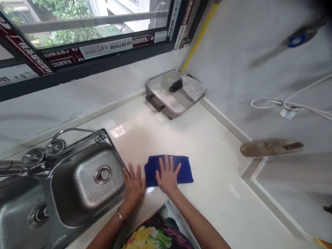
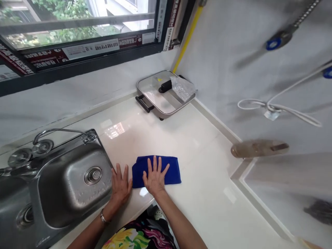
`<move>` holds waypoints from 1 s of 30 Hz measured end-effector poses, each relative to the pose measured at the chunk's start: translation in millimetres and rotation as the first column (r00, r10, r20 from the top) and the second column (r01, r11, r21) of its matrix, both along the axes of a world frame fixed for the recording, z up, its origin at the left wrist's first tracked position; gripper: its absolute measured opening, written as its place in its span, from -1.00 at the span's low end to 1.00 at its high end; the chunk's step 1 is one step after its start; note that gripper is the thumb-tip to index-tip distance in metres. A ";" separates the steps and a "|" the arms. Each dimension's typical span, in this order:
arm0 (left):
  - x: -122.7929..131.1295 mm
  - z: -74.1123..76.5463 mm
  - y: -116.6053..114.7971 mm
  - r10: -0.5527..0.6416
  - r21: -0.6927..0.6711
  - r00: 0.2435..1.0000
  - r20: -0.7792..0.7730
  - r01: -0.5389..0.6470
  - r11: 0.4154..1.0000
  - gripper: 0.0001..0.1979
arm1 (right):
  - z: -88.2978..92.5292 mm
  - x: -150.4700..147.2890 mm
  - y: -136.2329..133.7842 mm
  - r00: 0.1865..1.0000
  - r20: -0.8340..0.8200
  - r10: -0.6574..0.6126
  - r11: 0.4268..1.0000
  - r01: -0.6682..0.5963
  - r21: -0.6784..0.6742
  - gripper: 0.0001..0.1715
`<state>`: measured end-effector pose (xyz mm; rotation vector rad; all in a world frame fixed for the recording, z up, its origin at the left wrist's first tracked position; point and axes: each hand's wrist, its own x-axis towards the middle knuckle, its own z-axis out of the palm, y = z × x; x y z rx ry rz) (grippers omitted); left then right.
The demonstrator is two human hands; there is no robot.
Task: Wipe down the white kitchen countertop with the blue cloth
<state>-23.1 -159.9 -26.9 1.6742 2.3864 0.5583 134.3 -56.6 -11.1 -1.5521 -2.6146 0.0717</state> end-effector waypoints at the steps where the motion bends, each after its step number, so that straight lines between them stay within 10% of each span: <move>1: 0.7 -0.2 -0.1 0.001 0.007 1.000 -0.007 -0.001 1.000 -0.20 | 1.1 -7.0 10.1 0.999 0.002 0.034 0.999 -0.034 0.001 -0.21; 18: 8.4 8.1 0.3 0.062 0.027 0.994 -0.085 -0.060 0.998 -0.12 | 7.9 -111.1 215.8 0.939 0.079 0.334 0.942 -0.334 -0.016 -0.29; 30: 15.3 5.9 -1.2 0.102 0.005 0.991 -0.086 -0.102 0.995 -0.02 | 0.5 -215.8 274.9 0.979 0.081 0.187 0.981 -0.182 -0.059 -0.28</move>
